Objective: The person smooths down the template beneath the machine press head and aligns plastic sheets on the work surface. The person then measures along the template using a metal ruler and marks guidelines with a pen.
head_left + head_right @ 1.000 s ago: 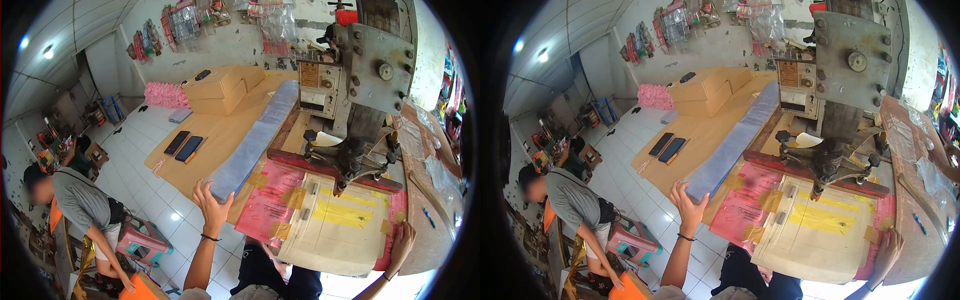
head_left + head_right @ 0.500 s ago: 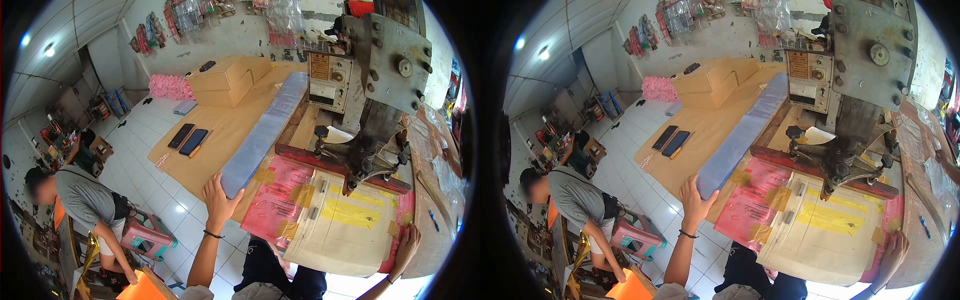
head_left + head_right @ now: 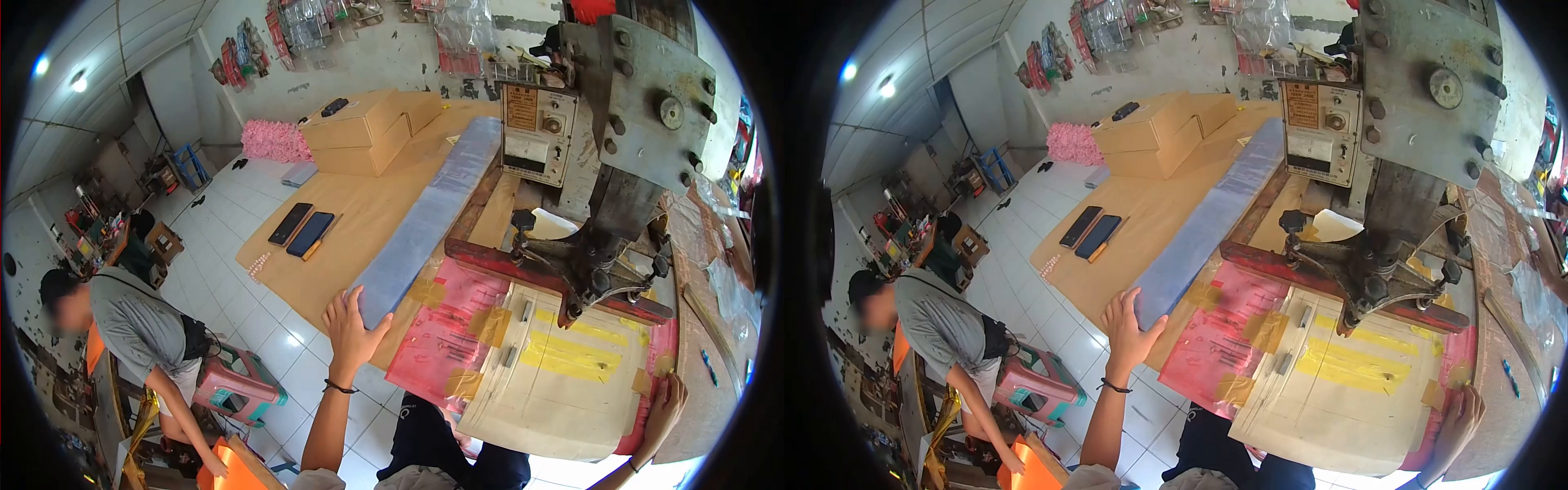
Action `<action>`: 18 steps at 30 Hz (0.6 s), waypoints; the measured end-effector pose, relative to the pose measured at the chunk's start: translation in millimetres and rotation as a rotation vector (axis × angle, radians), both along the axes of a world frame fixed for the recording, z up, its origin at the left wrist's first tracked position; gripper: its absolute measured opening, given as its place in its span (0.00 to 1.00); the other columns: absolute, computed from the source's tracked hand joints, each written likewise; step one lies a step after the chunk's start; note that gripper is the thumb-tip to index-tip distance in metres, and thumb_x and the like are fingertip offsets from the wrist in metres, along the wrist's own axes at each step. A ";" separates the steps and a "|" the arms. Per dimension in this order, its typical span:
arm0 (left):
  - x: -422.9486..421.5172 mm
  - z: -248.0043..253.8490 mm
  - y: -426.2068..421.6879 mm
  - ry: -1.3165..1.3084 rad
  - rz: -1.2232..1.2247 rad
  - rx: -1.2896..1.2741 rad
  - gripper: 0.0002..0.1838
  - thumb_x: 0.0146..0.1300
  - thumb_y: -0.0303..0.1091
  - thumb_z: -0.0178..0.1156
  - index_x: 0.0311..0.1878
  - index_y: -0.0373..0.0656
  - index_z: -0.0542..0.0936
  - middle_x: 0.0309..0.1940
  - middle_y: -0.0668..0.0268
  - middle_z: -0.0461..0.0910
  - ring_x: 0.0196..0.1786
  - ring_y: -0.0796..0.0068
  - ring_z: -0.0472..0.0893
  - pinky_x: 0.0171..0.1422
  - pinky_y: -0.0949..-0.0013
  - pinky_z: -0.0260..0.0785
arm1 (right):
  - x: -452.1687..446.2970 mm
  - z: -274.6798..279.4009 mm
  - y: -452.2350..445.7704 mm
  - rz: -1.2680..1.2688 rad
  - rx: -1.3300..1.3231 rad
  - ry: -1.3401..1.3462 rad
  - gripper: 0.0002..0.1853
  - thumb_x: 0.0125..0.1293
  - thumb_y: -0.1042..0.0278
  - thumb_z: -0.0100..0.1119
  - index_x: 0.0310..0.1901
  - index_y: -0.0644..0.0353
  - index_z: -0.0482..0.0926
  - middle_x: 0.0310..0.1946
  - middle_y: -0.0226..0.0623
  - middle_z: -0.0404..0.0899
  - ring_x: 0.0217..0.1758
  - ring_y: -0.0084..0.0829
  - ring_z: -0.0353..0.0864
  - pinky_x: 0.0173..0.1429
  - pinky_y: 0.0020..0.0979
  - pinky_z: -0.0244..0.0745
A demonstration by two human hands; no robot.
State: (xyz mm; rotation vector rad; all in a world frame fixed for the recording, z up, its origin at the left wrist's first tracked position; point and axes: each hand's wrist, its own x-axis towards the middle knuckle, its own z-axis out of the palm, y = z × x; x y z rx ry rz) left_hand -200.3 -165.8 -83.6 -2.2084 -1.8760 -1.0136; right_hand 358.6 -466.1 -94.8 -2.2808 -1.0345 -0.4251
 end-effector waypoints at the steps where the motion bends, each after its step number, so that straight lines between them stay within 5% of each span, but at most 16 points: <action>1: 0.1 0.8 -0.1 -0.004 -0.005 0.003 0.42 0.54 0.51 0.74 0.68 0.42 0.70 0.61 0.47 0.70 0.66 0.46 0.66 0.71 0.45 0.55 | 0.7 -0.3 -0.2 -0.001 0.002 0.003 0.16 0.76 0.63 0.55 0.56 0.65 0.80 0.56 0.48 0.80 0.62 0.47 0.75 0.68 0.43 0.69; 15: 1.5 7.1 0.0 0.016 0.019 -0.061 0.42 0.50 0.51 0.76 0.68 0.50 0.71 0.61 0.54 0.69 0.65 0.49 0.66 0.71 0.47 0.55 | -9.8 7.9 4.5 -0.013 0.017 0.010 0.13 0.74 0.67 0.55 0.53 0.67 0.81 0.54 0.46 0.81 0.60 0.47 0.76 0.67 0.42 0.70; 18: 0.4 4.6 1.2 -0.004 0.016 -0.077 0.42 0.49 0.53 0.75 0.67 0.48 0.72 0.63 0.49 0.68 0.66 0.47 0.66 0.70 0.45 0.54 | -13.6 11.6 5.8 -0.014 -0.004 -0.013 0.13 0.74 0.67 0.55 0.52 0.67 0.81 0.53 0.46 0.81 0.60 0.47 0.76 0.67 0.42 0.70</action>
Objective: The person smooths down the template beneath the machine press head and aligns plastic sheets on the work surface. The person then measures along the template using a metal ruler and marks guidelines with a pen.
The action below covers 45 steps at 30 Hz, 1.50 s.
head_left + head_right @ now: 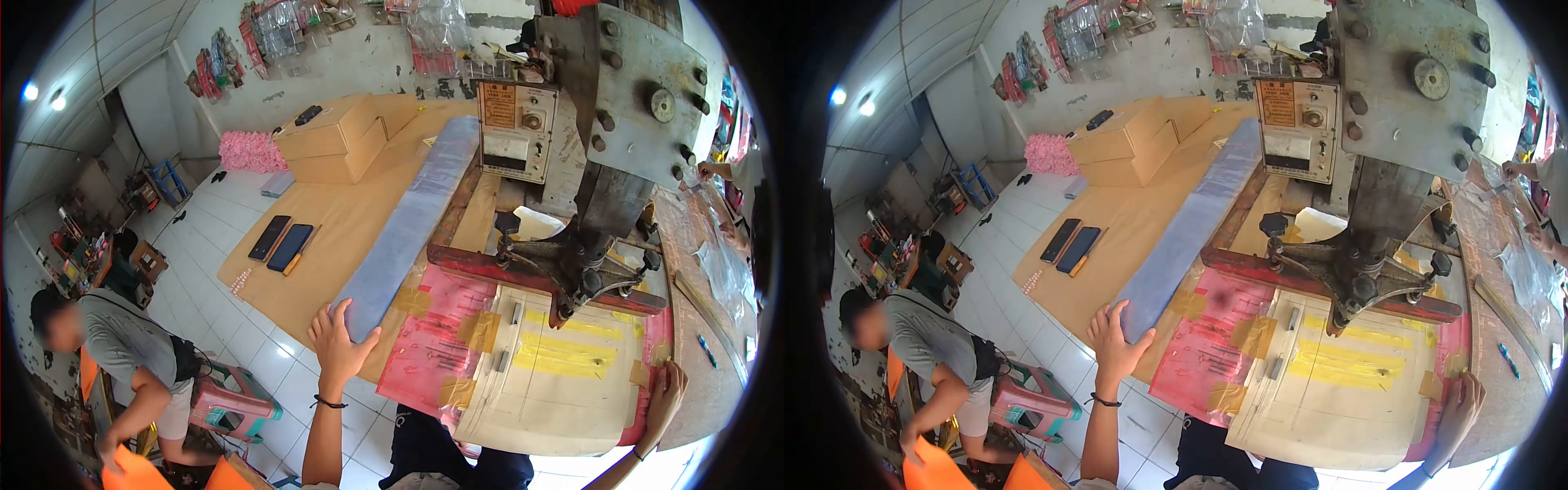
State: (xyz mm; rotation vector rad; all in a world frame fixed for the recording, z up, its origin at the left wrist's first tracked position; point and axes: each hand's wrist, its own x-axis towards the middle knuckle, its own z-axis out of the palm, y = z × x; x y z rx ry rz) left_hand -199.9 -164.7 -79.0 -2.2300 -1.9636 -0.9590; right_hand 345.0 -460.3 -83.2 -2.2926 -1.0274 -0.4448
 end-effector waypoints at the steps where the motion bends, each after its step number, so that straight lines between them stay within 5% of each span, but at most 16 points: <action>1: -0.3 -0.6 0.1 -0.003 -0.002 0.010 0.42 0.49 0.53 0.76 0.67 0.48 0.72 0.62 0.49 0.68 0.66 0.47 0.66 0.70 0.45 0.54 | 2.0 -1.6 0.3 0.009 0.003 -0.019 0.13 0.73 0.67 0.55 0.52 0.67 0.80 0.52 0.46 0.81 0.59 0.47 0.76 0.66 0.43 0.70; 15: -2.1 -4.5 -1.6 -0.074 -0.048 0.115 0.35 0.53 0.51 0.75 0.62 0.50 0.75 0.58 0.55 0.70 0.63 0.50 0.67 0.69 0.47 0.56 | -1.8 3.7 0.9 0.002 -0.009 -0.027 0.13 0.73 0.69 0.56 0.52 0.67 0.81 0.53 0.46 0.82 0.60 0.47 0.76 0.67 0.42 0.70; 30: -10.9 -11.3 3.4 -0.196 -0.082 0.069 0.32 0.66 0.54 0.60 0.65 0.42 0.73 0.62 0.50 0.70 0.69 0.47 0.66 0.74 0.44 0.51 | 0.8 0.9 -1.7 0.010 -0.017 -0.057 0.13 0.74 0.65 0.57 0.53 0.62 0.82 0.54 0.43 0.82 0.60 0.45 0.77 0.66 0.41 0.71; 36: 26.3 14.2 -3.2 -0.057 0.225 0.369 0.29 0.72 0.43 0.59 0.70 0.39 0.67 0.64 0.49 0.71 0.71 0.50 0.66 0.76 0.48 0.52 | -5.5 8.0 -2.0 0.041 0.017 -0.046 0.14 0.74 0.62 0.55 0.53 0.62 0.82 0.54 0.42 0.82 0.60 0.46 0.76 0.67 0.43 0.70; 39: 70.4 29.8 1.3 -0.436 -0.259 0.241 0.29 0.70 0.35 0.61 0.70 0.37 0.65 0.63 0.47 0.71 0.69 0.50 0.70 0.74 0.52 0.58 | -4.6 8.7 -3.6 0.040 0.040 -0.058 0.14 0.74 0.62 0.56 0.52 0.61 0.83 0.54 0.42 0.82 0.60 0.46 0.77 0.66 0.43 0.70; 41: 111.8 37.7 3.0 -1.144 -0.421 -0.271 0.27 0.70 0.31 0.58 0.69 0.34 0.64 0.62 0.45 0.72 0.66 0.51 0.74 0.72 0.54 0.66 | -6.6 9.7 -4.6 0.052 0.063 -0.053 0.13 0.73 0.63 0.56 0.51 0.61 0.83 0.53 0.42 0.82 0.59 0.46 0.78 0.65 0.43 0.71; 44: 137.0 -1.7 58.9 -1.885 -0.418 -0.786 0.28 0.68 0.25 0.55 0.69 0.29 0.61 0.61 0.44 0.72 0.65 0.50 0.75 0.74 0.53 0.69 | -8.6 10.3 -6.2 0.054 0.092 -0.055 0.12 0.72 0.63 0.57 0.50 0.60 0.83 0.53 0.42 0.83 0.58 0.46 0.78 0.64 0.43 0.72; 45: 144.5 -5.7 61.1 -1.894 -0.419 -0.787 0.29 0.68 0.25 0.53 0.70 0.28 0.59 0.60 0.47 0.73 0.64 0.53 0.76 0.73 0.54 0.70 | -9.0 10.4 -6.8 0.040 0.100 -0.049 0.12 0.71 0.63 0.58 0.49 0.60 0.83 0.52 0.41 0.83 0.58 0.46 0.79 0.63 0.42 0.73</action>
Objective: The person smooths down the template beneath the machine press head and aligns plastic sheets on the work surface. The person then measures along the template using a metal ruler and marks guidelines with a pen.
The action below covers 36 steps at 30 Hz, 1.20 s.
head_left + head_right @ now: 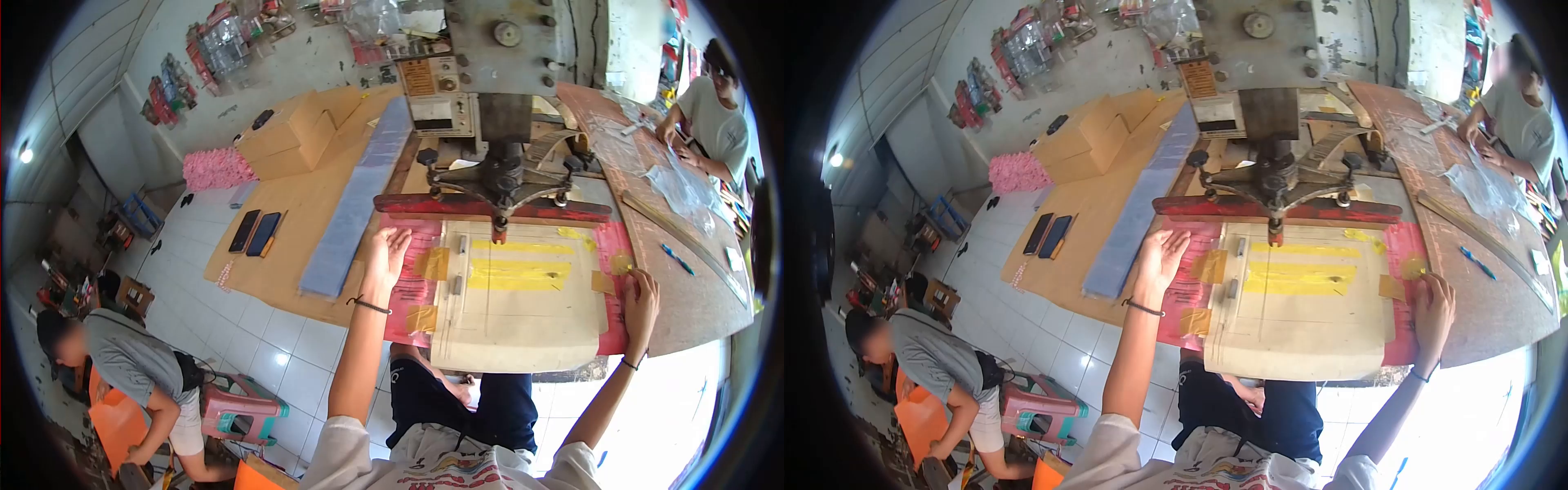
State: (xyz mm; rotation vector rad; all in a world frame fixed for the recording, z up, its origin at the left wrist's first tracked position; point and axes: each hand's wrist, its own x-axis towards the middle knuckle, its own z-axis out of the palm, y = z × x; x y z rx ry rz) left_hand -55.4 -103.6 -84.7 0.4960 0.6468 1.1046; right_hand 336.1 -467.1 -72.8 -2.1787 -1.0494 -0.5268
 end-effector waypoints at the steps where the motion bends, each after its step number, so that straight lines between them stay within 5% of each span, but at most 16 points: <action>1: 7.2 -3.4 2.7 -0.009 0.001 -0.001 0.30 0.68 0.24 0.51 0.71 0.27 0.58 0.59 0.49 0.74 0.63 0.55 0.77 0.72 0.55 0.71 | 0.9 -0.6 -0.7 0.003 0.000 0.003 0.12 0.71 0.63 0.58 0.49 0.60 0.83 0.52 0.41 0.83 0.58 0.46 0.79 0.63 0.42 0.73; 8: 14.6 -23.6 27.7 -0.180 -0.080 0.035 0.38 0.62 0.18 0.47 0.77 0.28 0.50 0.74 0.51 0.61 0.70 0.55 0.72 0.77 0.55 0.67 | 0.5 1.3 1.1 0.001 -0.018 -0.003 0.11 0.70 0.64 0.58 0.47 0.60 0.84 0.51 0.39 0.84 0.57 0.44 0.79 0.62 0.42 0.73; 17: 20.7 -15.0 14.0 -0.029 0.026 0.134 0.37 0.60 0.18 0.47 0.76 0.26 0.54 0.75 0.48 0.59 0.77 0.58 0.62 0.82 0.56 0.58 | -4.3 3.9 0.6 0.011 -0.013 -0.011 0.10 0.69 0.65 0.59 0.45 0.60 0.85 0.50 0.39 0.84 0.56 0.45 0.78 0.63 0.42 0.73; 21: 29.6 -21.7 14.3 0.253 0.205 0.252 0.33 0.61 0.18 0.48 0.72 0.24 0.60 0.64 0.50 0.72 0.60 0.65 0.77 0.74 0.59 0.70 | -7.6 5.6 1.0 0.000 0.008 0.001 0.10 0.69 0.64 0.59 0.44 0.58 0.85 0.48 0.36 0.84 0.55 0.44 0.79 0.61 0.42 0.72; 22: 28.0 -21.4 12.1 0.363 0.280 0.368 0.28 0.62 0.20 0.50 0.68 0.26 0.68 0.56 0.56 0.76 0.51 0.73 0.78 0.60 0.62 0.79 | -8.0 6.0 0.9 -0.008 0.012 -0.001 0.10 0.69 0.64 0.59 0.44 0.58 0.85 0.48 0.36 0.84 0.54 0.44 0.79 0.61 0.42 0.72; 26: 27.2 1.9 -11.1 0.591 0.428 0.384 0.17 0.65 0.24 0.53 0.57 0.34 0.75 0.49 0.63 0.77 0.43 0.76 0.75 0.42 0.69 0.71 | -8.7 7.1 -0.1 -0.001 0.030 -0.001 0.10 0.68 0.65 0.59 0.43 0.58 0.85 0.47 0.34 0.84 0.54 0.43 0.79 0.61 0.43 0.72; 29: 5.6 -31.3 26.9 0.665 0.647 0.421 0.10 0.66 0.27 0.55 0.49 0.37 0.74 0.42 0.66 0.74 0.39 0.76 0.73 0.44 0.70 0.69 | -9.0 6.3 -0.6 0.000 0.044 -0.005 0.10 0.67 0.65 0.59 0.44 0.59 0.85 0.48 0.35 0.84 0.54 0.43 0.79 0.62 0.43 0.71; 33: -53.2 9.9 -26.9 0.638 0.704 0.569 0.13 0.65 0.33 0.65 0.44 0.38 0.72 0.38 0.69 0.69 0.44 0.74 0.71 0.54 0.65 0.66 | -4.2 2.4 -2.4 0.009 0.055 0.013 0.10 0.67 0.66 0.59 0.44 0.59 0.85 0.49 0.37 0.84 0.55 0.44 0.79 0.62 0.43 0.71; 36: -100.7 18.4 -47.9 1.027 0.659 0.775 0.18 0.65 0.40 0.67 0.48 0.38 0.74 0.43 0.62 0.75 0.50 0.63 0.75 0.60 0.58 0.65 | -6.9 7.7 -0.7 -0.006 0.035 0.021 0.10 0.67 0.65 0.61 0.44 0.59 0.85 0.50 0.37 0.84 0.56 0.43 0.79 0.63 0.42 0.72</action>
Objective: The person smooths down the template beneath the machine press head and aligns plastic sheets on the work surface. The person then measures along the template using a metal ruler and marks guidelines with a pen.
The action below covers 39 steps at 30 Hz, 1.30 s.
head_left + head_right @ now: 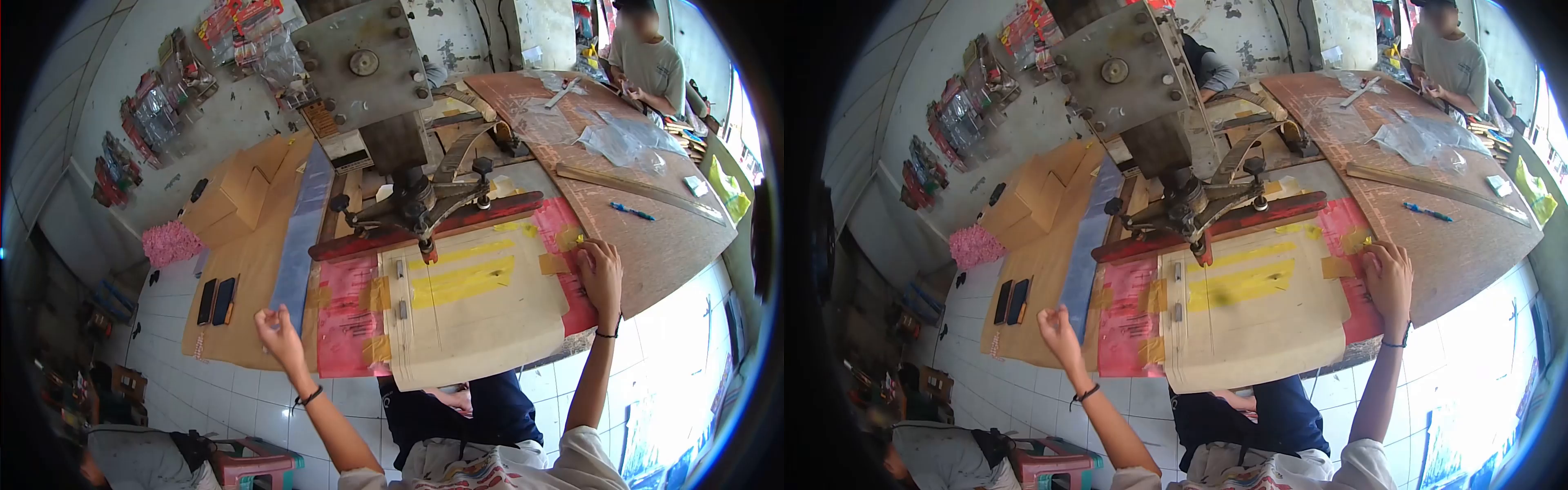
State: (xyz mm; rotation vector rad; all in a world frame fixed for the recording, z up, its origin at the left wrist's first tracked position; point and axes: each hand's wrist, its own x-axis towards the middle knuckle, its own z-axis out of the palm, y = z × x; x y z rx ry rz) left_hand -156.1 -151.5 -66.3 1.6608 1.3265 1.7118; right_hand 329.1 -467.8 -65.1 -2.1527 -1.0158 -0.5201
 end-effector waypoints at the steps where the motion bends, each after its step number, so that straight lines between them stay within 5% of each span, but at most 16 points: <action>1: -10.3 8.0 -8.3 0.230 0.094 0.012 0.19 0.66 0.41 0.67 0.50 0.38 0.74 0.45 0.60 0.77 0.53 0.59 0.76 0.62 0.57 0.65 | -1.9 3.2 0.7 -0.004 -0.010 0.007 0.10 0.67 0.64 0.61 0.45 0.59 0.85 0.50 0.37 0.84 0.57 0.43 0.79 0.63 0.41 0.72; 2: -17.5 9.5 -12.8 0.461 0.190 0.024 0.21 0.66 0.43 0.67 0.53 0.37 0.75 0.47 0.57 0.78 0.55 0.55 0.77 0.63 0.55 0.64 | -1.7 2.9 0.5 -0.012 -0.019 0.009 0.10 0.67 0.64 0.61 0.45 0.59 0.85 0.50 0.37 0.84 0.57 0.43 0.79 0.63 0.41 0.72; 5: -27.9 -7.1 -11.6 0.628 0.181 -0.063 0.28 0.64 0.48 0.67 0.60 0.39 0.75 0.57 0.53 0.77 0.64 0.48 0.74 0.69 0.47 0.60 | 0.0 2.5 4.1 -0.032 -0.029 0.013 0.10 0.67 0.64 0.62 0.44 0.59 0.85 0.51 0.36 0.84 0.57 0.42 0.78 0.64 0.41 0.71; 6: -27.5 -15.8 -10.0 0.786 0.209 -0.081 0.35 0.61 0.51 0.69 0.66 0.43 0.73 0.65 0.55 0.72 0.70 0.49 0.69 0.74 0.43 0.54 | -0.6 3.3 4.7 -0.037 -0.028 0.016 0.10 0.67 0.64 0.62 0.44 0.59 0.85 0.51 0.36 0.84 0.57 0.42 0.78 0.64 0.41 0.71; 9: -23.7 -31.1 -4.0 0.840 0.296 -0.084 0.37 0.58 0.53 0.70 0.66 0.45 0.73 0.68 0.55 0.69 0.72 0.51 0.67 0.75 0.40 0.50 | -1.5 2.8 7.2 -0.051 -0.016 0.024 0.09 0.67 0.66 0.61 0.44 0.59 0.85 0.49 0.36 0.84 0.56 0.42 0.78 0.63 0.41 0.71; 22: -19.2 -22.1 -11.0 0.830 0.293 -0.111 0.33 0.59 0.48 0.70 0.66 0.47 0.74 0.69 0.54 0.69 0.72 0.49 0.66 0.75 0.43 0.52 | -2.4 3.4 11.0 -0.049 -0.063 0.026 0.10 0.69 0.67 0.59 0.45 0.63 0.84 0.51 0.39 0.84 0.57 0.43 0.78 0.63 0.41 0.72; 28: -18.4 -27.4 -12.0 0.868 0.414 0.042 0.30 0.60 0.50 0.70 0.62 0.46 0.76 0.65 0.45 0.69 0.70 0.43 0.65 0.75 0.41 0.51 | -1.9 3.1 8.5 -0.042 -0.067 0.016 0.10 0.70 0.69 0.58 0.47 0.63 0.84 0.51 0.41 0.83 0.57 0.45 0.79 0.63 0.42 0.73; 32: -41.7 -6.0 -3.6 0.830 0.069 -0.170 0.30 0.59 0.50 0.72 0.58 0.44 0.77 0.63 0.43 0.68 0.69 0.40 0.65 0.72 0.41 0.55 | 9.9 -7.9 6.7 -0.007 0.081 0.126 0.10 0.72 0.72 0.57 0.50 0.62 0.83 0.51 0.41 0.84 0.56 0.41 0.81 0.61 0.38 0.73; 37: -44.6 26.2 0.3 0.884 0.006 -0.093 0.28 0.58 0.50 0.73 0.54 0.40 0.80 0.54 0.43 0.77 0.59 0.42 0.76 0.63 0.46 0.66 | -9.2 -4.1 -2.2 -0.004 0.321 0.155 0.11 0.76 0.71 0.55 0.52 0.63 0.83 0.48 0.38 0.85 0.50 0.31 0.82 0.52 0.32 0.71; 39: -53.3 33.7 2.6 0.881 -0.096 -0.185 0.27 0.59 0.49 0.72 0.53 0.37 0.82 0.53 0.43 0.80 0.57 0.43 0.78 0.61 0.48 0.70 | -60.1 13.8 11.2 0.255 0.391 0.202 0.10 0.75 0.74 0.52 0.50 0.67 0.82 0.46 0.41 0.84 0.50 0.31 0.81 0.56 0.32 0.73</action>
